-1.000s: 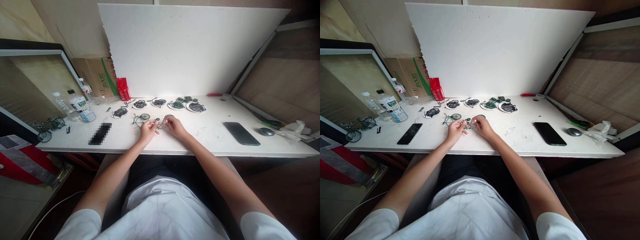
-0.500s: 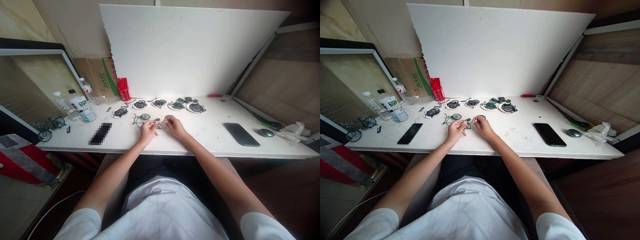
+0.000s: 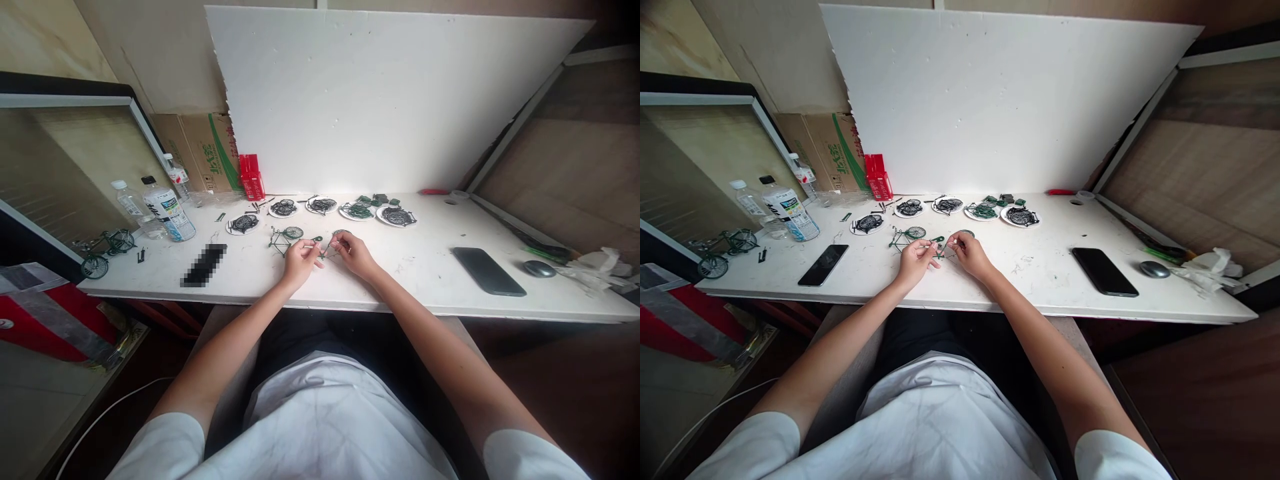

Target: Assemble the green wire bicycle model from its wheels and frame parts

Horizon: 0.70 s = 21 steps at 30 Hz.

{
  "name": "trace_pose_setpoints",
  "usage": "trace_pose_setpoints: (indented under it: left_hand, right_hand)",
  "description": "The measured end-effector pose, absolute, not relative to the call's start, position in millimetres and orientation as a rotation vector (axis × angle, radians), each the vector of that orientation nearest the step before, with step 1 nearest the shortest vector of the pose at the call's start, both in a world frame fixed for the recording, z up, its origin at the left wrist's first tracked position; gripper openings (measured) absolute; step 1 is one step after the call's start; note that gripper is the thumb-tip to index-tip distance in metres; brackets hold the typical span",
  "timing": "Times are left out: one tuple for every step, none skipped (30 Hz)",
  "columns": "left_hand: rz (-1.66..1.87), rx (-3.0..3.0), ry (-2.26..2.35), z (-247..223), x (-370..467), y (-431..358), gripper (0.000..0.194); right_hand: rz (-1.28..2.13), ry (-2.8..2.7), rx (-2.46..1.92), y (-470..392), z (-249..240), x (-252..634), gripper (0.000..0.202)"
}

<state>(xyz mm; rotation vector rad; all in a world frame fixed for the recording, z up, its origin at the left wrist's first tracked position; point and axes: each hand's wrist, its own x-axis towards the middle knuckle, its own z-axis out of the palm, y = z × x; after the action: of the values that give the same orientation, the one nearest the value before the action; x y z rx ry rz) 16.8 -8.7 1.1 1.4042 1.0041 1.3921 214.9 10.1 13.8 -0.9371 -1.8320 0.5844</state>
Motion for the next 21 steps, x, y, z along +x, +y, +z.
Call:
trace_pose_setpoints:
  left_hand:
    - [1.39, 1.404, 1.005, 1.1, 16.7, -8.8, 0.052]
    - [1.388, 1.404, 1.005, 1.1, 16.6, -8.9, 0.052]
    - [1.386, 1.406, 1.005, 1.0, 16.5, -8.9, 0.053]
    - [1.383, 1.41, 1.002, 0.9, 16.3, -8.9, 0.053]
    - [1.381, 1.416, 0.999, 0.7, 16.2, -8.9, 0.053]
    - [1.38, 1.424, 0.994, 0.3, 16.1, -8.9, 0.053]
    - [1.381, 1.435, 0.988, 0.0, 16.0, -8.8, 0.053]
    - [1.383, 1.446, 0.982, -0.4, 15.9, -8.8, 0.053]
    - [1.385, 1.458, 0.979, -0.8, 15.8, -8.8, 0.052]
    - [1.388, 1.469, 0.977, -1.1, 15.7, -8.9, 0.052]
    - [1.391, 1.48, 0.975, -1.3, 15.7, -9.1, 0.051]
    - [1.393, 1.491, 0.973, -1.3, 15.7, -9.4, 0.051]
    - [1.394, 1.499, 0.97, -1.2, 15.8, -9.7, 0.05]
    - [1.396, 1.504, 0.966, -1.0, 15.9, -10.2, 0.05]
    - [1.397, 1.507, 0.962, -0.6, 16.0, -10.6, 0.05]
    - [1.399, 1.509, 0.961, -0.2, 16.2, -11.1, 0.049]
    - [1.4, 1.508, 0.962, 0.2, 16.3, -11.6, 0.05]
    - [1.401, 1.507, 0.966, 0.5, 16.5, -12.0, 0.05]
    - [1.402, 1.506, 0.971, 0.9, 16.6, -12.4, 0.05]
    - [1.401, 1.506, 0.976, 1.2, 16.7, -12.7, 0.051]
    - [1.401, 1.505, 0.979, 1.4, 16.7, -13.0, 0.051]
  right_hand:
    - [0.585, -1.834, -0.936, 9.8, 14.2, 214.9, 0.022]
    - [0.588, -1.836, -0.934, 9.5, 14.5, 214.9, 0.022]
    - [0.588, -1.838, -0.932, 9.1, 14.8, 214.8, 0.022]
    - [0.585, -1.841, -0.931, 8.8, 15.1, 214.8, 0.022]
    - [0.581, -1.843, -0.933, 8.5, 15.3, 214.7, 0.022]
    - [0.575, -1.844, -0.935, 8.3, 15.4, 214.6, 0.021]
    - [0.57, -1.844, -0.938, 8.2, 15.5, 214.5, 0.021]
    - [0.564, -1.842, -0.941, 8.1, 15.4, 214.5, 0.02]
    - [0.561, -1.838, -0.942, 8.1, 15.2, 214.4, 0.019]
    - [0.561, -1.835, -0.942, 8.2, 15.0, 214.3, 0.017]
    - [0.562, -1.831, -0.941, 8.4, 14.7, 214.3, 0.017]
    - [0.565, -1.827, -0.94, 8.7, 14.3, 214.2, 0.016]
    - [0.569, -1.823, -0.941, 9.0, 14.1, 214.1, 0.016]
    - [0.575, -1.819, -0.941, 9.3, 13.8, 214.1, 0.017]
    - [0.581, -1.816, -0.941, 9.5, 13.7, 214.0, 0.017]
    - [0.584, -1.814, -0.942, 9.7, 13.6, 214.0, 0.018]
    - [0.585, -1.814, -0.943, 9.8, 13.7, 214.1, 0.018]
    - [0.584, -1.818, -0.945, 9.8, 13.8, 214.1, 0.019]
    - [0.582, -1.824, -0.947, 9.6, 13.9, 214.2, 0.019]
    - [0.58, -1.831, -0.949, 9.3, 14.0, 214.4, 0.018]
    - [0.575, -1.837, -0.951, 9.0, 14.1, 214.5, 0.017]
